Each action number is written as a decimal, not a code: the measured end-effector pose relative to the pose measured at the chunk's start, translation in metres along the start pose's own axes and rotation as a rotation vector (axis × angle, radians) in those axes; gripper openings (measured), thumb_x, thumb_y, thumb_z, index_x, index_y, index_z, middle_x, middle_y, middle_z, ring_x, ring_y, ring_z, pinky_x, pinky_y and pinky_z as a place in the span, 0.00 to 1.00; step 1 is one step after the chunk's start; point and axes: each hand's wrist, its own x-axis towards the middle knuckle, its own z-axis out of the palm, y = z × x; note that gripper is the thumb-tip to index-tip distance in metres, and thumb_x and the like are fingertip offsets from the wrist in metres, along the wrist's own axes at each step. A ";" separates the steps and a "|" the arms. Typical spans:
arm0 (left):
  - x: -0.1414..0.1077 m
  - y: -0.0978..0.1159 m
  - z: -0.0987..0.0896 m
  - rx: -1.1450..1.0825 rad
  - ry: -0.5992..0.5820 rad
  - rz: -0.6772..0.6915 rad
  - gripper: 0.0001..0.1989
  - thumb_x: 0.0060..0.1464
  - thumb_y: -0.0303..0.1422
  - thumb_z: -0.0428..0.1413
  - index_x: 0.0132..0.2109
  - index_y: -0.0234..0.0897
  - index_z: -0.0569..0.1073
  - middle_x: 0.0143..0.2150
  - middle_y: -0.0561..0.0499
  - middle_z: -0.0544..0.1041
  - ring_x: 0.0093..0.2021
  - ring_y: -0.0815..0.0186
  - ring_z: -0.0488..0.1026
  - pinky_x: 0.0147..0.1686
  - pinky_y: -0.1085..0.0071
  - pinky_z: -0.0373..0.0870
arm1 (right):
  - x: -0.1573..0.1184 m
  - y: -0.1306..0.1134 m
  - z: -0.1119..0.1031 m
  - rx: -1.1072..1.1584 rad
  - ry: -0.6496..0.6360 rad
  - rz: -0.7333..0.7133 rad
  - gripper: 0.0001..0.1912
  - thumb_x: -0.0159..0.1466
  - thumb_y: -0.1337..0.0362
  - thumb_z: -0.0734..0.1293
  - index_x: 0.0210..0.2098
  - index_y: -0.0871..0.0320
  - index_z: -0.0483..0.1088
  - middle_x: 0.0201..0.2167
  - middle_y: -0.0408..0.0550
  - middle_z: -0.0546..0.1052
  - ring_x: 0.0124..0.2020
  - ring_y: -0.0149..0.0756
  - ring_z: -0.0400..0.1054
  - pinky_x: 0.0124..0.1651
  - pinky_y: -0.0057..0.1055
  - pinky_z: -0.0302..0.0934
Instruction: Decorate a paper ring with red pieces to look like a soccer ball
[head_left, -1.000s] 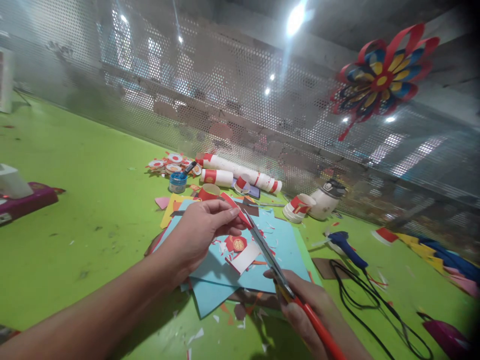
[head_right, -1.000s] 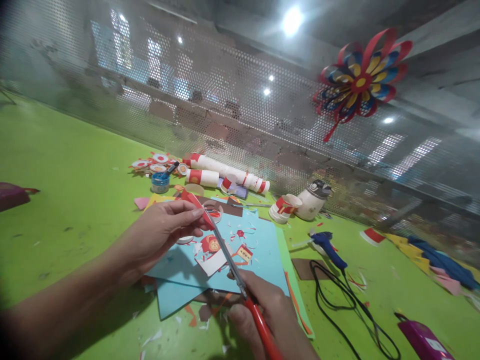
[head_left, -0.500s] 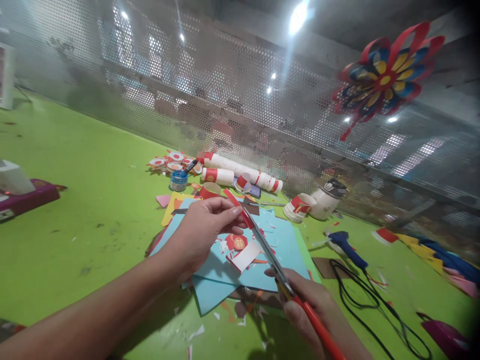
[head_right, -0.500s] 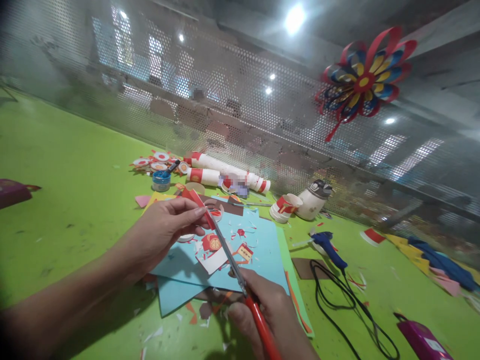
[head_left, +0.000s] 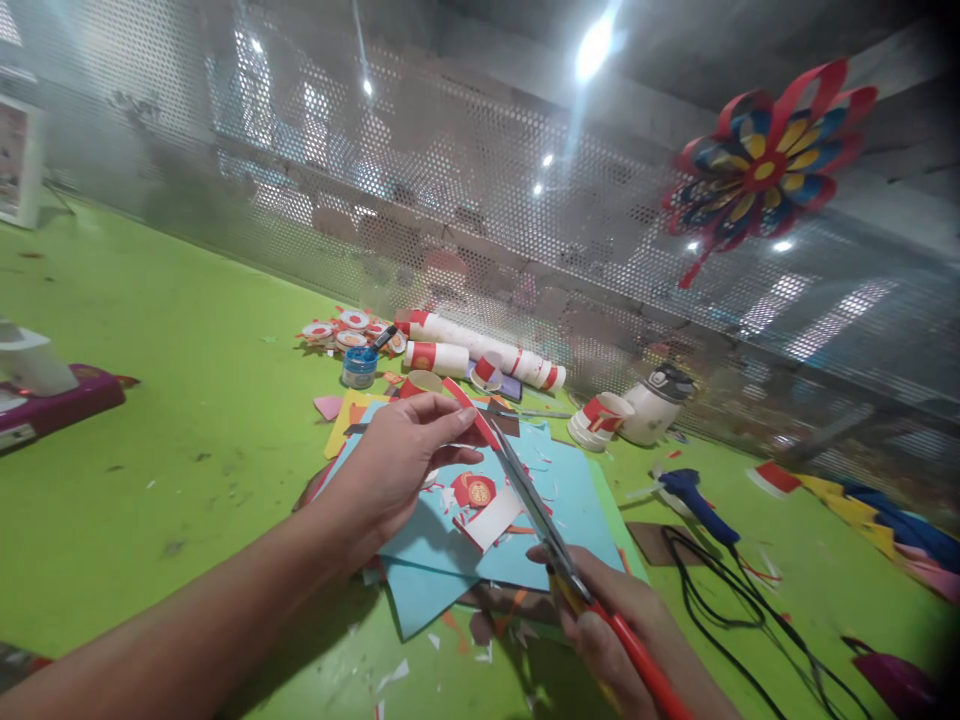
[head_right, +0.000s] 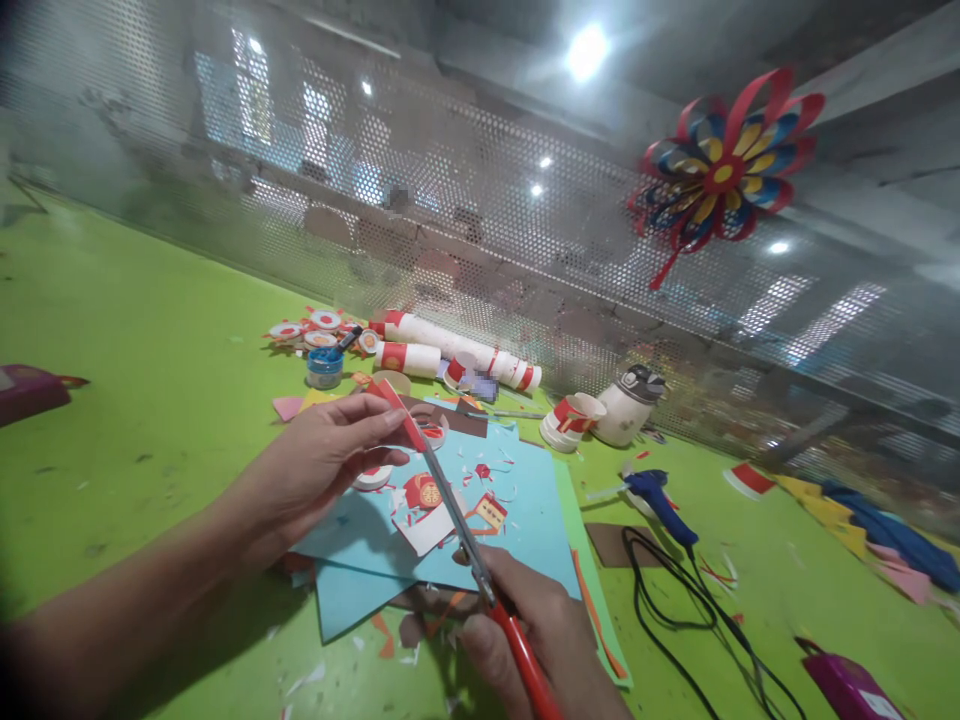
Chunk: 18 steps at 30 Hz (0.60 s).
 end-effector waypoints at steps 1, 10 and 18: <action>0.000 0.000 0.000 -0.002 -0.001 -0.001 0.07 0.53 0.31 0.62 0.33 0.31 0.77 0.36 0.44 0.81 0.36 0.66 0.76 0.37 0.71 0.72 | 0.000 0.001 0.000 -0.004 -0.004 0.005 0.35 0.63 0.35 0.55 0.49 0.58 0.73 0.21 0.44 0.70 0.23 0.33 0.64 0.29 0.27 0.63; 0.002 -0.002 0.000 0.019 0.003 0.028 0.07 0.53 0.31 0.62 0.32 0.30 0.76 0.35 0.44 0.82 0.34 0.67 0.77 0.37 0.72 0.72 | 0.000 0.002 0.001 -0.008 -0.001 -0.015 0.36 0.64 0.36 0.54 0.49 0.59 0.73 0.21 0.44 0.71 0.26 0.35 0.67 0.33 0.27 0.65; 0.001 -0.001 0.002 0.028 0.025 0.032 0.06 0.53 0.30 0.62 0.31 0.29 0.76 0.33 0.45 0.81 0.33 0.68 0.76 0.37 0.72 0.72 | -0.001 0.000 0.005 0.023 0.038 -0.046 0.32 0.64 0.37 0.55 0.48 0.56 0.73 0.25 0.46 0.76 0.26 0.36 0.69 0.31 0.27 0.65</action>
